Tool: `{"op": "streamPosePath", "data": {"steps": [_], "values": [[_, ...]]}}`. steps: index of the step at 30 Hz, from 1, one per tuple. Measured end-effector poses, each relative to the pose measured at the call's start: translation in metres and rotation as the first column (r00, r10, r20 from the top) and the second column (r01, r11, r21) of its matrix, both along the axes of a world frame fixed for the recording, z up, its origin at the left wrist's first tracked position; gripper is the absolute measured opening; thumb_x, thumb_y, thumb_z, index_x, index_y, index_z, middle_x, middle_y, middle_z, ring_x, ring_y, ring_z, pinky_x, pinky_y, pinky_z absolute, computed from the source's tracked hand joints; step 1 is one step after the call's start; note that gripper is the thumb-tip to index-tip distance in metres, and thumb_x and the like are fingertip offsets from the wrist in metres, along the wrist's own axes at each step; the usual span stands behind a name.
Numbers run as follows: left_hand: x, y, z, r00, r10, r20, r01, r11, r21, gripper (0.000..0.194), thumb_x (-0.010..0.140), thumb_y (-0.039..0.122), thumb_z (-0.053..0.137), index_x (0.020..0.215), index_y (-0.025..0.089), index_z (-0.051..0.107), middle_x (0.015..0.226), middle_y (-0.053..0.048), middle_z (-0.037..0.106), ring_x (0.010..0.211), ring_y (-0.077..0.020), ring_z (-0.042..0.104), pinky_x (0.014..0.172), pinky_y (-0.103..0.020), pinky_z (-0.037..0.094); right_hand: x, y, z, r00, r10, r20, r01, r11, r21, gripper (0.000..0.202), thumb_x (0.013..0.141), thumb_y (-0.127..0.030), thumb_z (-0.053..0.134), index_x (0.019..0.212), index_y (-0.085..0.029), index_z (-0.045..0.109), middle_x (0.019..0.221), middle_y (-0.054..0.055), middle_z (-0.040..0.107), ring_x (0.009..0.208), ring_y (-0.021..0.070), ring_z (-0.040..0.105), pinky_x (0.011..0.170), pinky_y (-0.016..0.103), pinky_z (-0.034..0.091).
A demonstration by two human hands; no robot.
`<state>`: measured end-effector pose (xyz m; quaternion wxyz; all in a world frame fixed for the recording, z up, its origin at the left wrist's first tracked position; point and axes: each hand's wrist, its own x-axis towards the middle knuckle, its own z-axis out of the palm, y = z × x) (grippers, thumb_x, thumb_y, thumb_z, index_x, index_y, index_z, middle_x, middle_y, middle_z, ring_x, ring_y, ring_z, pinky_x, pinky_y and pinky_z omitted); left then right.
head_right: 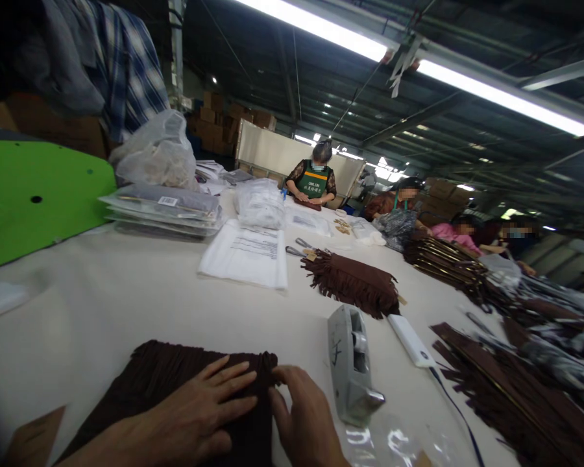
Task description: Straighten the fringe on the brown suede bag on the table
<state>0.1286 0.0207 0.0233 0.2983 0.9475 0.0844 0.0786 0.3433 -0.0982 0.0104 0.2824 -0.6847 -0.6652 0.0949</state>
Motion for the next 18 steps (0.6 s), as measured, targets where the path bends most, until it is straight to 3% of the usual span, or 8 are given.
{"op": "streamPosePath", "data": {"steps": [4, 8, 10, 13, 16, 18], "values": [[-0.009, -0.011, 0.027, 0.991, 0.007, -0.136, -0.013, 0.999, -0.049, 0.063, 0.082, 0.02, 0.07, 0.139, 0.035, 0.048, 0.151, -0.005, 0.041, 0.141, -0.0318, 0.033, 0.118, -0.059, 0.019, 0.002, 0.022, 0.003, 0.994, -0.095, -0.063, 0.084, 0.985, -0.148, 0.013, 0.081, -0.013, 0.054, 0.089, -0.023, 0.057, 0.083, 0.002, 0.068, 0.078, 0.0204, 0.065, 0.069, 0.03, 0.048], [-0.022, -0.019, 0.044, 0.987, 0.0, -0.163, -0.017, 0.995, -0.098, 0.056, 0.086, 0.022, 0.067, 0.138, 0.035, 0.049, 0.148, -0.004, 0.045, 0.139, -0.0281, 0.038, 0.119, -0.053, 0.02, -0.003, 0.025, 0.004, 0.987, -0.128, -0.096, 0.11, 0.979, -0.171, 0.012, 0.077, -0.011, 0.052, 0.081, -0.023, 0.053, 0.07, -0.002, 0.062, 0.066, 0.017, 0.059, 0.063, 0.027, 0.042], [-0.03, -0.021, 0.039, 0.995, 0.018, -0.098, -0.029, 0.994, -0.106, 0.052, 0.089, 0.026, 0.065, 0.137, 0.037, 0.05, 0.145, -0.002, 0.049, 0.137, -0.0261, 0.042, 0.119, -0.048, 0.023, -0.008, 0.022, 0.004, 0.967, -0.159, -0.2, 0.115, 0.969, -0.217, 0.011, 0.074, -0.012, 0.053, 0.078, -0.022, 0.054, 0.065, -0.003, 0.058, 0.061, 0.0155, 0.057, 0.058, 0.025, 0.04], [-0.047, -0.017, 0.021, 0.994, 0.101, 0.033, -0.098, 0.991, -0.095, 0.043, 0.092, 0.037, 0.059, 0.134, 0.041, 0.052, 0.142, 0.003, 0.054, 0.133, -0.0235, 0.047, 0.118, -0.042, 0.028, -0.016, 0.02, -0.003, 0.892, -0.244, -0.382, 0.116, 0.937, -0.328, 0.01, 0.071, -0.013, 0.053, 0.074, -0.022, 0.053, 0.057, -0.006, 0.053, 0.052, 0.0137, 0.053, 0.049, 0.023, 0.038], [-0.073, -0.001, 0.0, 0.933, 0.333, 0.138, -0.329, 0.943, -0.045, 0.038, 0.095, 0.042, 0.052, 0.133, 0.043, 0.052, 0.142, 0.006, 0.054, 0.13, -0.0232, 0.05, 0.115, -0.04, 0.035, -0.022, 0.017, -0.014, 0.869, -0.283, -0.406, 0.106, 0.908, -0.405, 0.011, 0.068, -0.011, 0.052, 0.071, -0.021, 0.053, 0.055, -0.006, 0.053, 0.049, 0.0128, 0.052, 0.045, 0.021, 0.035], [-0.1, 0.012, -0.011, 0.837, 0.505, 0.21, -0.519, 0.855, 0.013, 0.036, 0.096, 0.04, 0.047, 0.132, 0.042, 0.053, 0.141, 0.005, 0.054, 0.128, -0.022, 0.052, 0.111, -0.037, 0.04, -0.023, 0.009, -0.016, 0.916, -0.225, -0.333, 0.082, 0.916, -0.392, 0.009, 0.069, -0.012, 0.055, 0.067, -0.021, 0.056, 0.057, -0.004, 0.056, 0.053, 0.0131, 0.055, 0.047, 0.021, 0.037]]}}
